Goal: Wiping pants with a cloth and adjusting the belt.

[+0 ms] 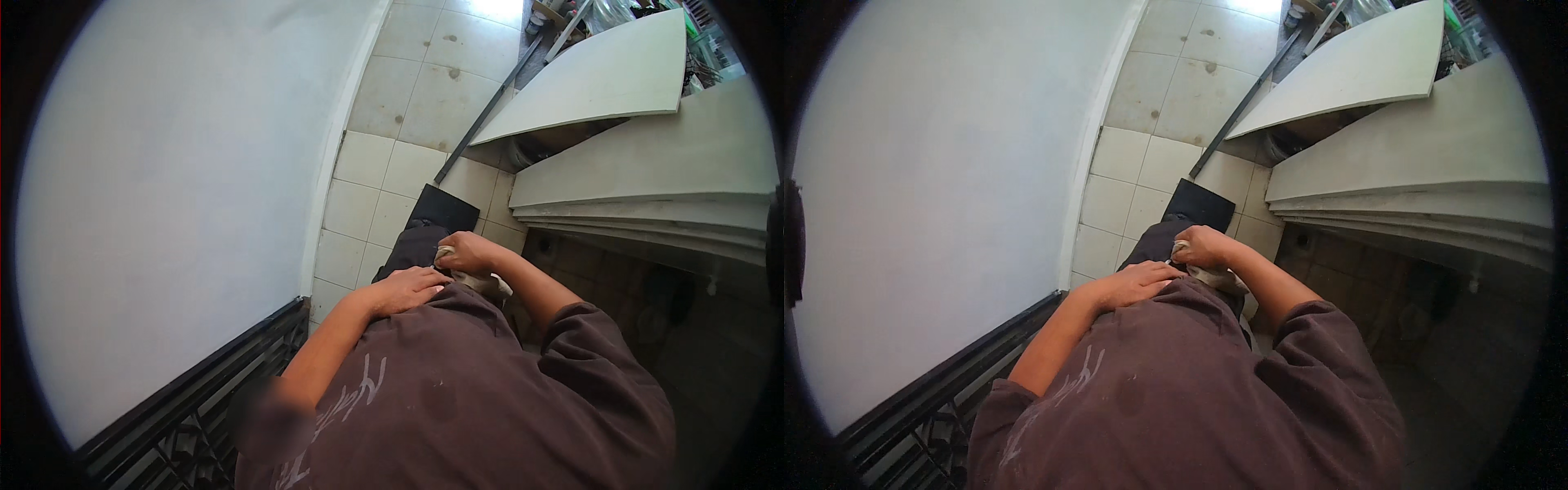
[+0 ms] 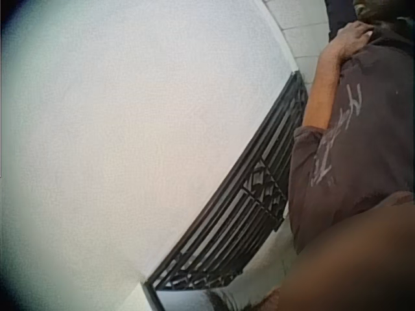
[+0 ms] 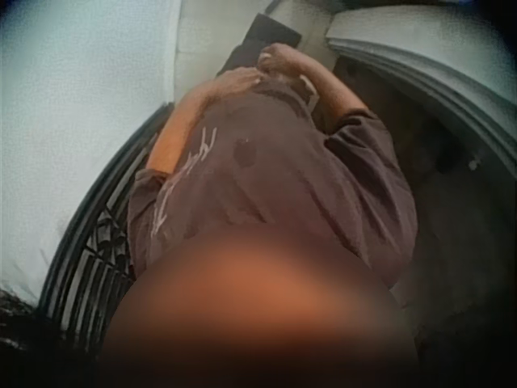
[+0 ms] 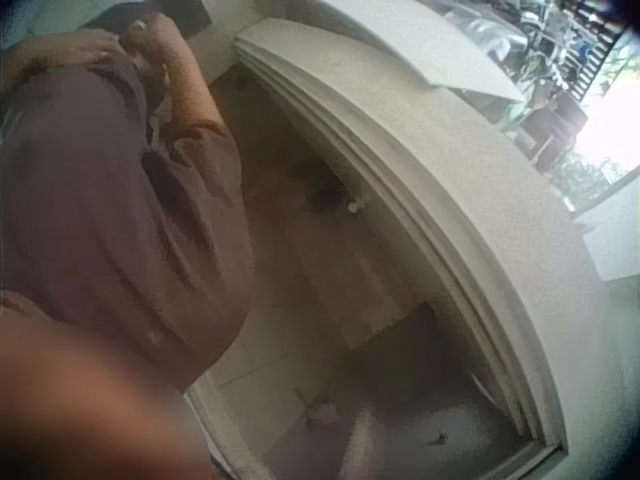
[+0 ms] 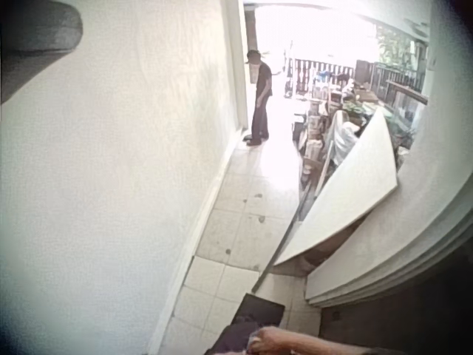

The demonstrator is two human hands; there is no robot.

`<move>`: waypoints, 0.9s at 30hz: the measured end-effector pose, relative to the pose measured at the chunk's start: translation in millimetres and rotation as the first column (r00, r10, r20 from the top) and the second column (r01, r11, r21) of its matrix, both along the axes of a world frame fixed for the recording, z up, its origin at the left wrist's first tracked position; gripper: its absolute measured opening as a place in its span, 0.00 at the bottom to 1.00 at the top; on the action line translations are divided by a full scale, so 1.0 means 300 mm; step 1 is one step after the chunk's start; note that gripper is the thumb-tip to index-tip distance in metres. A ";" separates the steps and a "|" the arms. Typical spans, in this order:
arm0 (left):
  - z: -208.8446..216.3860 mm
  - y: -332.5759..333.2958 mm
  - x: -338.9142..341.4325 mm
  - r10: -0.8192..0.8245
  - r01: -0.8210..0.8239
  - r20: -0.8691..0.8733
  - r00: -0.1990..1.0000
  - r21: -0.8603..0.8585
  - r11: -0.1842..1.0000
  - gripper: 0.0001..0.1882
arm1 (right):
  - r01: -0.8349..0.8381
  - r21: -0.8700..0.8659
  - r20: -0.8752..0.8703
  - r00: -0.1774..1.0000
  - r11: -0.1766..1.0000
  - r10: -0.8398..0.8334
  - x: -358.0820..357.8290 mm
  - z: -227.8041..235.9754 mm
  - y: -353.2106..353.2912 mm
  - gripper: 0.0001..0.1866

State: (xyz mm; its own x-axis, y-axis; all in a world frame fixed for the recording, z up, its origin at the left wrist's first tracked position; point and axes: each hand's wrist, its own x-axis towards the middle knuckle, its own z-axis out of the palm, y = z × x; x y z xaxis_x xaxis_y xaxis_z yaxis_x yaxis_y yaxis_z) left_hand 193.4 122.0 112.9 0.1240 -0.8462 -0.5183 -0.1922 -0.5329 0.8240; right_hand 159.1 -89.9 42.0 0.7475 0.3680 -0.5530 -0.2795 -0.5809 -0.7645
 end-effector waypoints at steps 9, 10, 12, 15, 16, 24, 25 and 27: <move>-0.014 -0.084 0.138 0.041 -0.036 -0.140 0.989 0.037 0.999 0.23 | 0.111 0.141 -0.239 0.968 0.984 -0.075 0.136 0.011 -0.149 0.17; -0.016 -0.094 0.145 0.025 -0.020 -0.134 0.991 0.038 0.999 0.23 | 0.122 0.259 -0.299 0.953 0.958 -0.041 0.145 0.035 -0.151 0.16; -0.012 -0.119 0.159 0.016 -0.010 -0.139 0.990 0.044 0.999 0.23 | 0.026 0.206 -0.224 0.974 0.978 0.021 0.161 -0.005 -0.159 0.16; -0.005 -0.156 0.178 0.015 -0.005 -0.132 0.991 0.076 0.997 0.23 | -0.074 0.067 -0.129 0.988 0.995 0.082 0.165 -0.056 -0.177 0.16; -0.010 -0.162 0.184 0.031 -0.021 -0.146 0.989 0.065 0.998 0.23 | -0.103 0.001 -0.045 0.994 0.995 0.103 0.167 -0.103 -0.188 0.16; -0.019 -0.169 0.190 0.157 -0.143 -0.218 0.963 0.080 0.987 0.22 | -0.109 0.324 -0.304 0.929 0.940 0.212 0.267 0.004 -0.235 0.16; -0.004 -0.187 0.194 0.144 -0.126 -0.192 0.971 0.103 0.987 0.22 | -0.150 0.295 -0.255 0.939 0.944 0.229 0.260 -0.009 -0.236 0.16; 0.000 -0.200 0.194 0.130 -0.110 -0.166 0.977 0.124 0.986 0.22 | -0.181 0.230 -0.210 0.950 0.956 0.230 0.255 -0.042 -0.242 0.17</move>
State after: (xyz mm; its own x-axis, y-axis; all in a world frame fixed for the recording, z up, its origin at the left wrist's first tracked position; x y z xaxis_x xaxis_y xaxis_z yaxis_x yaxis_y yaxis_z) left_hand 251.6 62.0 112.9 0.1215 -0.7648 -0.6327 0.0192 -0.6355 0.7719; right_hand 235.5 -162.6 29.5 0.5033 0.6239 -0.5978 -0.3542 -0.4820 -0.8013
